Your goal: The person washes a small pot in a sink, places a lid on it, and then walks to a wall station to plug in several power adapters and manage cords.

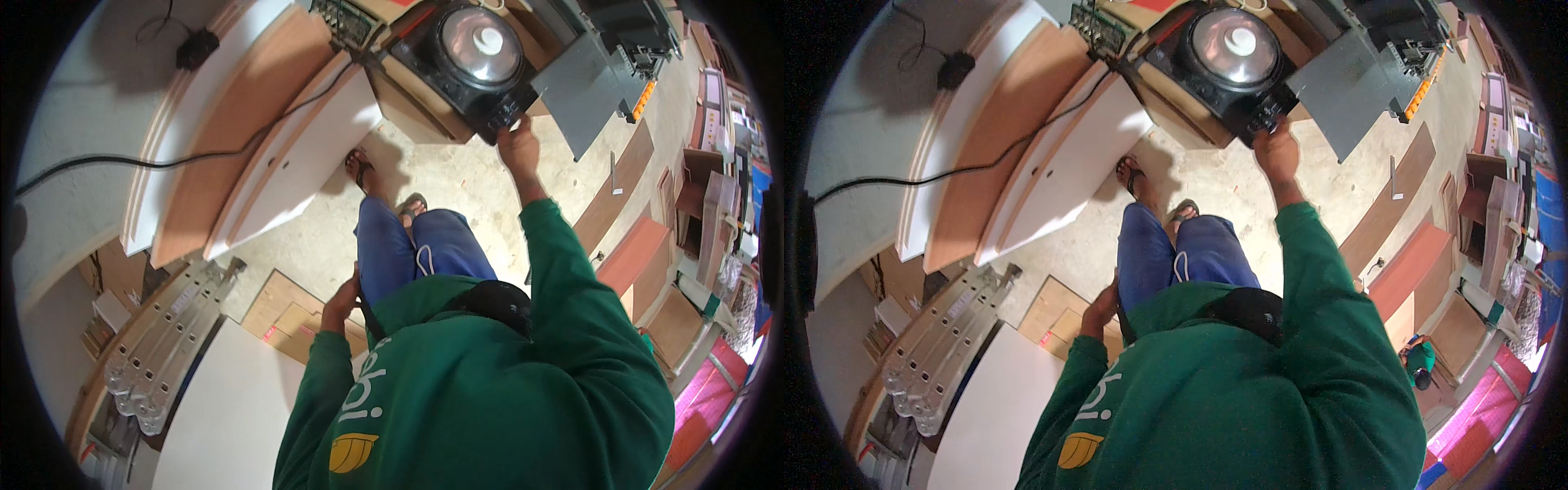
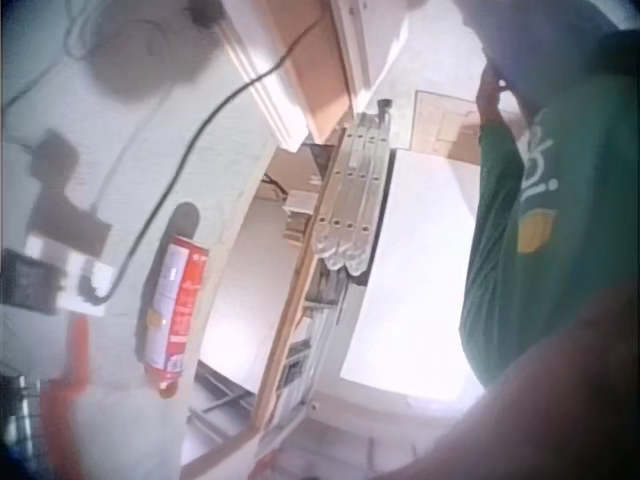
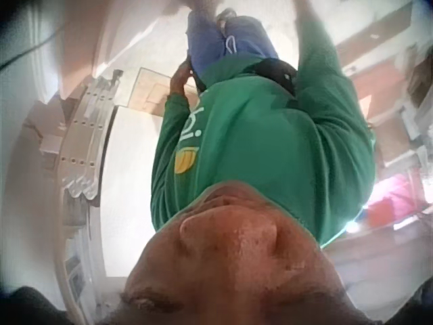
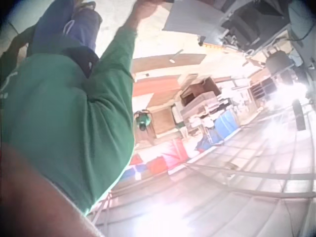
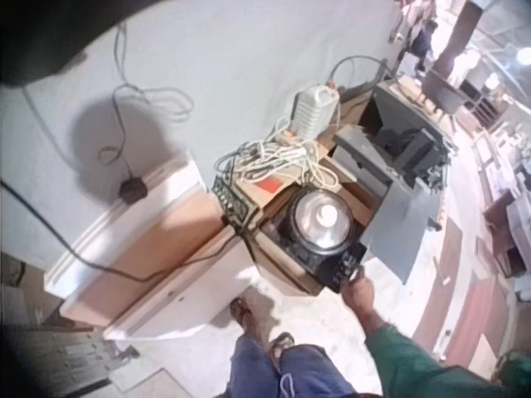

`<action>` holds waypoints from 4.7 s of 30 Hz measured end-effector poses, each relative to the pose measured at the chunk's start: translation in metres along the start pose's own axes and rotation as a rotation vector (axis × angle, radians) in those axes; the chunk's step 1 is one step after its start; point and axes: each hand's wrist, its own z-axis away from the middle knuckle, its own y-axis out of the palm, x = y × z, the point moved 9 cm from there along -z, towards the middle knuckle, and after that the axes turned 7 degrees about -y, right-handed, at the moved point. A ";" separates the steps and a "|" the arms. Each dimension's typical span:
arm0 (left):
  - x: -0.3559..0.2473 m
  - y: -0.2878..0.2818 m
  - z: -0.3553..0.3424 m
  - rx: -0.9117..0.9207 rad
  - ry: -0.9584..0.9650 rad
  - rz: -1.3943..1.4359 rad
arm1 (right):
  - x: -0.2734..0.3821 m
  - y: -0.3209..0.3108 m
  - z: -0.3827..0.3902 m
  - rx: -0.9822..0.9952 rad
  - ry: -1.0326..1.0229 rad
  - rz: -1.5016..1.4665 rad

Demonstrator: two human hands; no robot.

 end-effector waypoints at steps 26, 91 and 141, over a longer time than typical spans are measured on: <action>0.085 -0.024 -0.008 -0.307 0.146 0.069 | -0.101 0.028 -0.101 0.085 -0.017 0.260; -0.074 -0.030 0.132 -0.013 0.097 -0.701 | -0.176 0.017 0.492 1.156 0.795 -0.335; -0.541 0.114 -0.007 -0.327 0.388 0.192 | 0.096 0.039 0.814 -0.018 1.668 -1.054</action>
